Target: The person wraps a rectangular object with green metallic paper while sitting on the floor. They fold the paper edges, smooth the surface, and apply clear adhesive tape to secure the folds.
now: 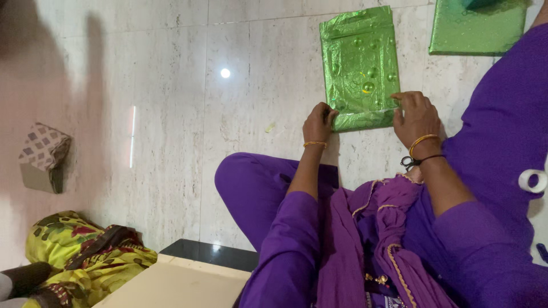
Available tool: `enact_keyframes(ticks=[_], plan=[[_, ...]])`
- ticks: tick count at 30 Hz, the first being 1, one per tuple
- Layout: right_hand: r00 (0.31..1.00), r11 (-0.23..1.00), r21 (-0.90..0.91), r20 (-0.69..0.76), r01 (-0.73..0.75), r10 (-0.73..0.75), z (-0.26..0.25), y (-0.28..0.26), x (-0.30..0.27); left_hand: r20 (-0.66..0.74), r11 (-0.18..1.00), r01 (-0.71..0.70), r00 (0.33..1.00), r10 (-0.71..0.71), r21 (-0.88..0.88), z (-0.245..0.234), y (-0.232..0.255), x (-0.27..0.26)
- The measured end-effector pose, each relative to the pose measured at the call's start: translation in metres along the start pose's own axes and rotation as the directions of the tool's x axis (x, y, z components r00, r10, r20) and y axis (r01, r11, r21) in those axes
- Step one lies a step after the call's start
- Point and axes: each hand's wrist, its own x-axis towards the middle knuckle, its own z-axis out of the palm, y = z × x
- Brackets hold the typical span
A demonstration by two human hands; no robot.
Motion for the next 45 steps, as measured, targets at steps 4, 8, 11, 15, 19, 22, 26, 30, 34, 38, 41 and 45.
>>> enact_keyframes(ticks=[4, 8, 11, 15, 19, 22, 26, 30, 34, 38, 41, 45], plan=[[0.993, 0.997, 0.019, 0.088, 0.075, -0.076, 0.005, -0.021, 0.003, -0.007, 1.0, -0.002, 1.0, 0.003, 0.01, 0.002, -0.002, -0.001], [0.994, 0.993, 0.114, 0.099, 0.044, -0.055, 0.006, -0.025, 0.01, -0.041, 1.0, -0.024, 0.999, 0.024, 0.013, 0.001, 0.002, 0.0], [0.985, 0.985, 0.168, 0.169, -0.045, 0.016, 0.008, -0.019, 0.019, -0.057, 1.0, -0.014, 0.998, 0.013, -0.018, -0.005, 0.012, -0.002], [0.983, 0.976, 0.204, 0.178, -0.079, 0.042, 0.011, -0.014, 0.023, -0.218, 0.995, -0.091, 0.971, 0.097, 0.038, -0.009, 0.031, -0.023], [0.983, 0.977, 0.197, 0.182, -0.075, 0.038, 0.014, -0.01, 0.024, 0.067, 0.83, -0.446, 0.89, 0.451, 0.336, 0.002, 0.032, -0.053], [0.985, 0.969, 0.238, 0.173, -0.07, 0.029, 0.016, -0.007, 0.024, 0.291, 0.742, -0.522, 0.852, 0.435, 0.42, 0.022, 0.027, -0.065], [0.989, 0.969, 0.239, 0.148, -0.061, 0.025, 0.019, -0.004, 0.025, 0.367, 0.707, -0.525, 0.848, 0.383, 0.474, 0.029, 0.018, -0.07], [0.981, 0.954, 0.282, 0.187, -0.105, 0.053, 0.019, -0.003, 0.034, 0.34, 0.744, -0.524, 0.848, 0.407, 0.415, 0.026, 0.021, -0.07], [0.986, 0.965, 0.257, 0.167, -0.054, 0.01, 0.028, -0.008, 0.042, 0.345, 0.754, -0.524, 0.846, 0.406, 0.396, 0.023, 0.024, -0.068], [0.976, 0.94, 0.33, 0.22, -0.083, 0.009, 0.03, -0.004, 0.049, 0.321, 0.756, -0.521, 0.85, 0.418, 0.396, 0.021, 0.027, -0.066], [0.97, 0.879, 0.459, 0.242, -0.132, 0.019, 0.027, 0.001, 0.048, 0.335, 0.755, -0.517, 0.851, 0.405, 0.403, 0.021, 0.028, -0.066], [0.934, 0.845, 0.467, 0.345, -0.258, 0.095, 0.022, 0.001, 0.049, 0.333, 0.77, -0.515, 0.851, 0.406, 0.376, 0.02, 0.029, -0.064]])
